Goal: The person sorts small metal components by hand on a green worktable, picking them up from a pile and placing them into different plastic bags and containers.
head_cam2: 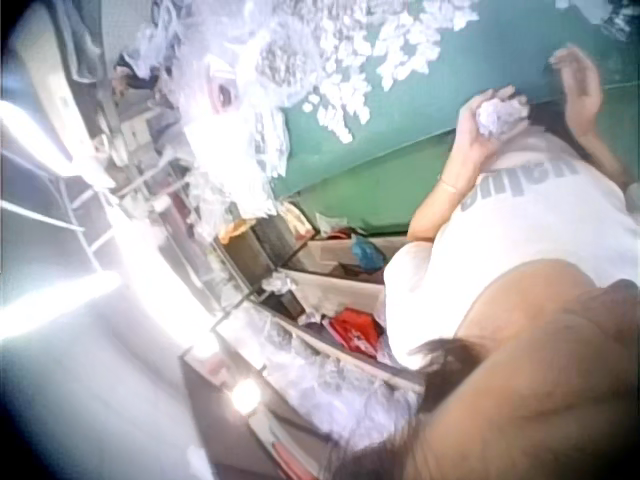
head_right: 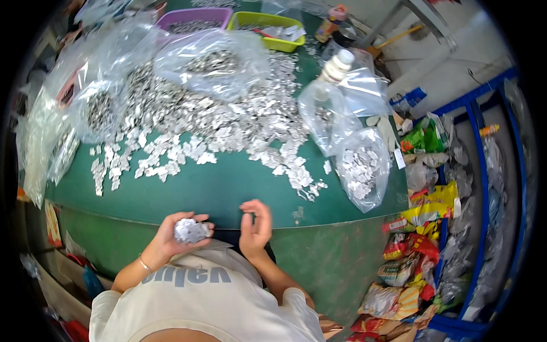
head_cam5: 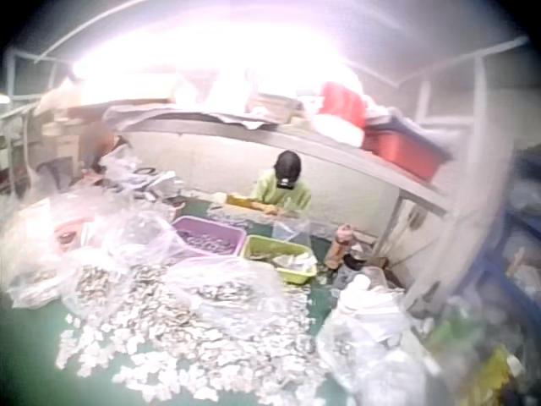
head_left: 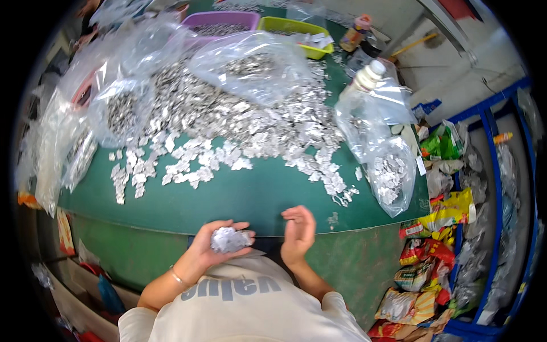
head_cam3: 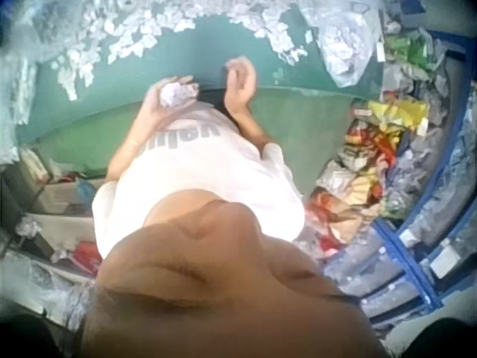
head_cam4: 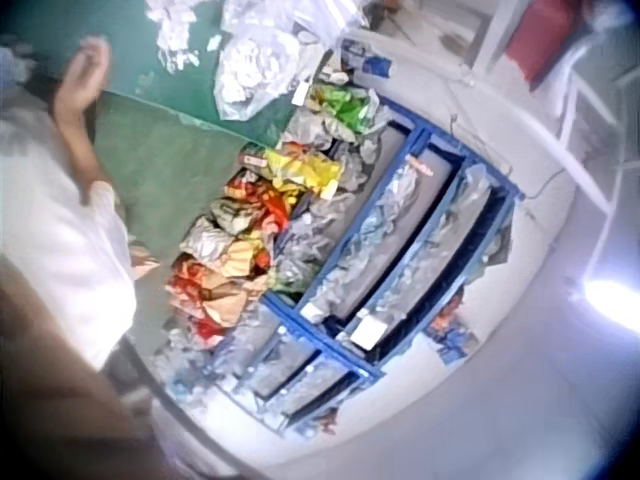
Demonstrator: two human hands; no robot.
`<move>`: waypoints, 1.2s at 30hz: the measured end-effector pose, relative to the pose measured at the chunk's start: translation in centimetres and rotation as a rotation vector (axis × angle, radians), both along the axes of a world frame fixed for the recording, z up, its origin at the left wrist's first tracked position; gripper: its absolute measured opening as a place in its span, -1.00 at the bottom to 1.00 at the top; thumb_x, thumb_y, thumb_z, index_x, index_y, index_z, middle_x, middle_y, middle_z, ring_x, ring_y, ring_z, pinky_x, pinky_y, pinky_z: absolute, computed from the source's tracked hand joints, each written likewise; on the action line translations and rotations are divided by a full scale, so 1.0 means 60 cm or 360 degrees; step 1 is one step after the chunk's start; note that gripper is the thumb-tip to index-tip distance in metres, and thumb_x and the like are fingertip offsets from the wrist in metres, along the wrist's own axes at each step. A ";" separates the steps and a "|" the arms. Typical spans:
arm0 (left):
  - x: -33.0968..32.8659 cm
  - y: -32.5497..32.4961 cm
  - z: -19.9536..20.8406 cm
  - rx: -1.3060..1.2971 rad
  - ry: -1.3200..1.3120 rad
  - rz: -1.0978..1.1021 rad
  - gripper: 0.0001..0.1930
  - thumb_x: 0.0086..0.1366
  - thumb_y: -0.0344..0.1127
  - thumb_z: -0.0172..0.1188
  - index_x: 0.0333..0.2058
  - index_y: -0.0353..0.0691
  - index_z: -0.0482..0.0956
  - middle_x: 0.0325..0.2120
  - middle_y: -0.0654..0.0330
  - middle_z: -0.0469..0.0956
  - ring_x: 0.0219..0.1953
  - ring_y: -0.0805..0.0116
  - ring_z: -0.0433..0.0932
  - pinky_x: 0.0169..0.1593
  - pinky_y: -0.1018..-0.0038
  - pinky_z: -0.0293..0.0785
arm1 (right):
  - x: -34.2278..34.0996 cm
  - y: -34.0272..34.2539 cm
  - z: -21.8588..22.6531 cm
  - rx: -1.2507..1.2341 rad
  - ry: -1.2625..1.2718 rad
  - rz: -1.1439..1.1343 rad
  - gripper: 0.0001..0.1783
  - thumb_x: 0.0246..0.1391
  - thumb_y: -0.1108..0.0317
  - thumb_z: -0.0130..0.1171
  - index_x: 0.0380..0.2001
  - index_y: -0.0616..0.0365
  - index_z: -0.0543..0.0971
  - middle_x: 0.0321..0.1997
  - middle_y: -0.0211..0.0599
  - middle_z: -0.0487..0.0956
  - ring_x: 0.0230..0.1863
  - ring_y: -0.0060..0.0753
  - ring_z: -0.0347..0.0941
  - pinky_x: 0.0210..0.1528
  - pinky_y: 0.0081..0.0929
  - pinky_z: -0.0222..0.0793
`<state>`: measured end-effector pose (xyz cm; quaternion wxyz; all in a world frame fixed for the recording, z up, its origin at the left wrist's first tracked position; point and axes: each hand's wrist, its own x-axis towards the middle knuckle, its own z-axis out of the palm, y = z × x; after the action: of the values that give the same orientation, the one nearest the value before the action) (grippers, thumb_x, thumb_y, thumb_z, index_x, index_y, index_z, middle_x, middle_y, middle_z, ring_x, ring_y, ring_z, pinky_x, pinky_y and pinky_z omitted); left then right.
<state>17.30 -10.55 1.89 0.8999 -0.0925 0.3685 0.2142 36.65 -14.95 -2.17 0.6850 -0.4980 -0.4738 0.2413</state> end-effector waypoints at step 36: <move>-0.028 0.123 -0.006 0.2799 0.2319 0.0063 -0.55 0.12 -0.54 0.08 0.05 -0.22 0.36 0.14 -0.02 0.21 0.23 -0.06 0.16 0.23 0.20 0.11 | 0.033 0.176 0.080 -0.0264 -0.1233 0.0929 -0.60 0.01 0.40 0.14 -0.06 0.31 0.42 -0.02 0.00 0.44 0.06 0.00 0.33 0.11 -0.25 0.20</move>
<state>15.62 -3.14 1.52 0.2217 0.7101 0.5239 0.4148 38.66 -4.38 2.64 0.3203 -0.4506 -0.7926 0.2572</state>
